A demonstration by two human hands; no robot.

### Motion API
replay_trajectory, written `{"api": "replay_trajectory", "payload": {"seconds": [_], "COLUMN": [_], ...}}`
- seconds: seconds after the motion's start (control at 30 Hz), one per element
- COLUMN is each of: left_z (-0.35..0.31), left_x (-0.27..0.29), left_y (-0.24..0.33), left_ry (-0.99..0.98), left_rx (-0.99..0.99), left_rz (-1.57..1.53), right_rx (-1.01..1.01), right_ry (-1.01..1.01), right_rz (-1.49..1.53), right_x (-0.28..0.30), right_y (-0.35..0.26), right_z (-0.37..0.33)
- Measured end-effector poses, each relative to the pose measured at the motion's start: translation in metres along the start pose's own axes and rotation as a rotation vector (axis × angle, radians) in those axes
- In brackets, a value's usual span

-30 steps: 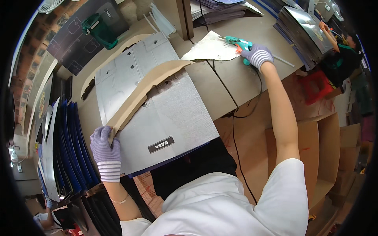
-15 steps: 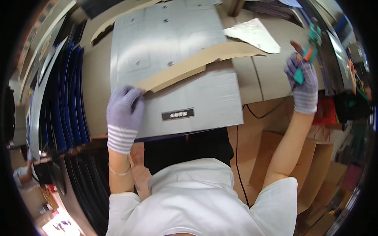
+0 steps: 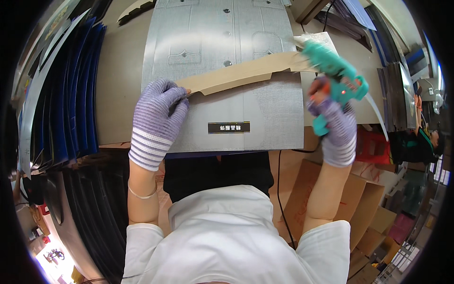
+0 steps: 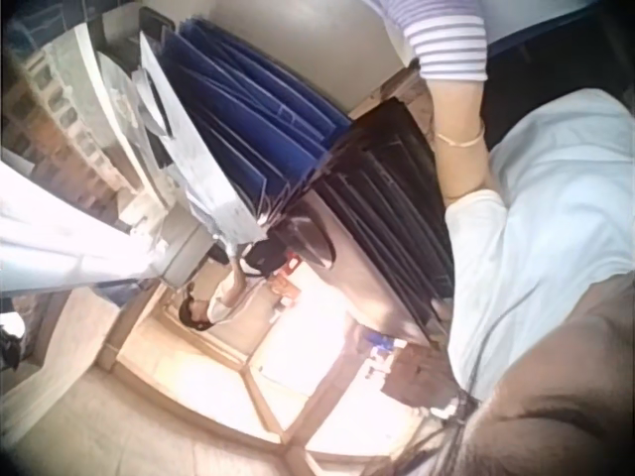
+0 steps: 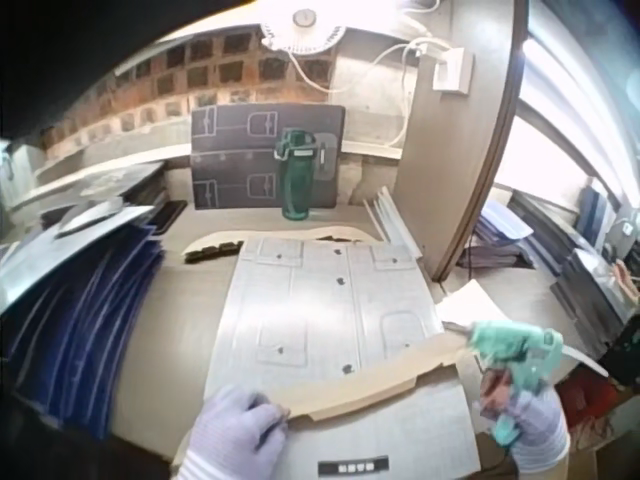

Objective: The person uses a hot glue gun to apply adhesive to a cardboard template and attaches a grey fabric piece to a larger grey fabric panel. They repeatedly position the template, apply glue, and press the fabric into place, working on a workbench in a workshop environment.

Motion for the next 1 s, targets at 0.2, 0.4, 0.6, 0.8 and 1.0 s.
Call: {"api": "replay_trajectory", "payload": {"seconds": [0.2,0.4,0.6,0.8,1.0], "left_z": [-0.001,0.001,0.003,0.005,0.007], "left_x": [0.001,0.002,0.003,0.006,0.005], "left_y": [0.000,-0.002,-0.004,-0.004,-0.006], "left_ry": [-0.002,-0.044,-0.065,-0.099,-0.117], "left_rx": [-0.005,0.020,0.030,0.037,0.037], "left_rz": [-0.009,-0.011,-0.041,-0.061,-0.068], "right_rx": [-0.088,0.173,0.298,0.204,0.478], "right_ry": [-0.136,-0.139,0.000,0.099,0.022], "right_rz": [-0.264,-0.523,-0.680,-0.575,-1.020], "right_x": [-0.058,-0.087,-0.084,-0.065,-0.095], "right_y": [0.017,0.032,0.028,0.025,0.024], "right_z": [-0.025,-0.032,-0.037,-0.040,-0.038]}}
Point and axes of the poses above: each hand's wrist, its own z-axis towards the middle knuckle, its own x-axis out of the back of the hand, y = z × x, the point moved 2 cm from there along z, towards the middle knuckle
